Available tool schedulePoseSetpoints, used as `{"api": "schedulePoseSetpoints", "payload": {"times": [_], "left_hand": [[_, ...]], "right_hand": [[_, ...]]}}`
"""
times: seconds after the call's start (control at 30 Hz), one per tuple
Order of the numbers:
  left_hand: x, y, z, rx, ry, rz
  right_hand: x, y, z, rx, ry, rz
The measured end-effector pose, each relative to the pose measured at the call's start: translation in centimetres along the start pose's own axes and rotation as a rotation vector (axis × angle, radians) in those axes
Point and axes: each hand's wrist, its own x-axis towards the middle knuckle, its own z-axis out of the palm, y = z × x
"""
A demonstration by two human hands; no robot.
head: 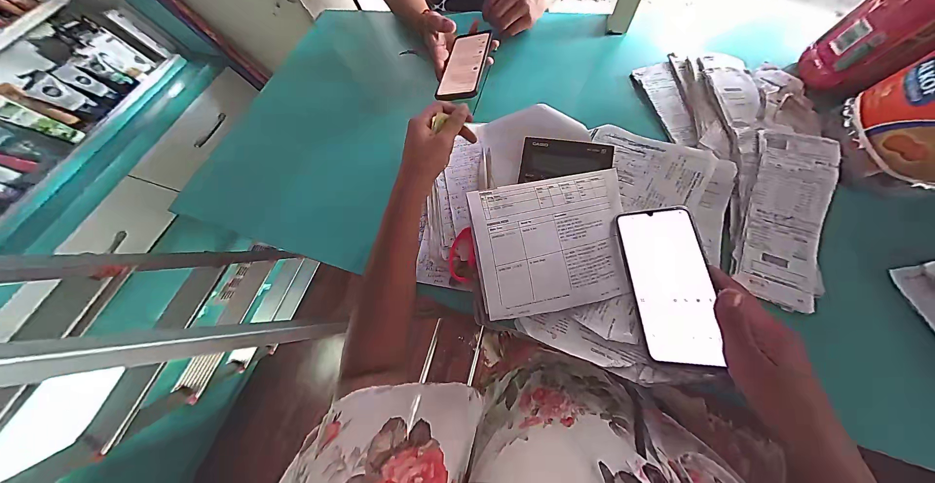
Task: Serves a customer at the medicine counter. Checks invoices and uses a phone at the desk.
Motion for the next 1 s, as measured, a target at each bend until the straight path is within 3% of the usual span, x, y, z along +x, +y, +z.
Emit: {"api": "schedulePoseSetpoints", "payload": {"times": [0.17,0.23,0.4,0.5,0.67,1.0], "left_hand": [[0.3,-2.2,-0.8,0.059,0.074,0.038],[0.1,-2.1,-1.0,0.051,0.018,0.029],[-0.6,-3.1,-1.4,-0.029,-0.583,-0.004],[-0.7,-3.7,-1.9,-0.031,-0.733,0.010],[-1.0,-3.4,-2.2,-0.070,-0.772,-0.028],[-1.0,-3.7,-3.0,-0.095,-0.833,0.078]], "right_hand": [[-0.1,0.7,-1.1,-0.315,0.023,-0.110],[-0.1,0.7,-1.8,-0.366,0.023,-0.125],[-1.1,3.3,-2.7,-0.171,0.244,-0.408],[-1.8,5.1,-2.0,-0.138,0.240,-0.572],[-2.2,5.7,-1.7,-0.181,0.205,-0.639],[-1.8,5.5,-1.3,-0.253,0.272,-0.599]]}}
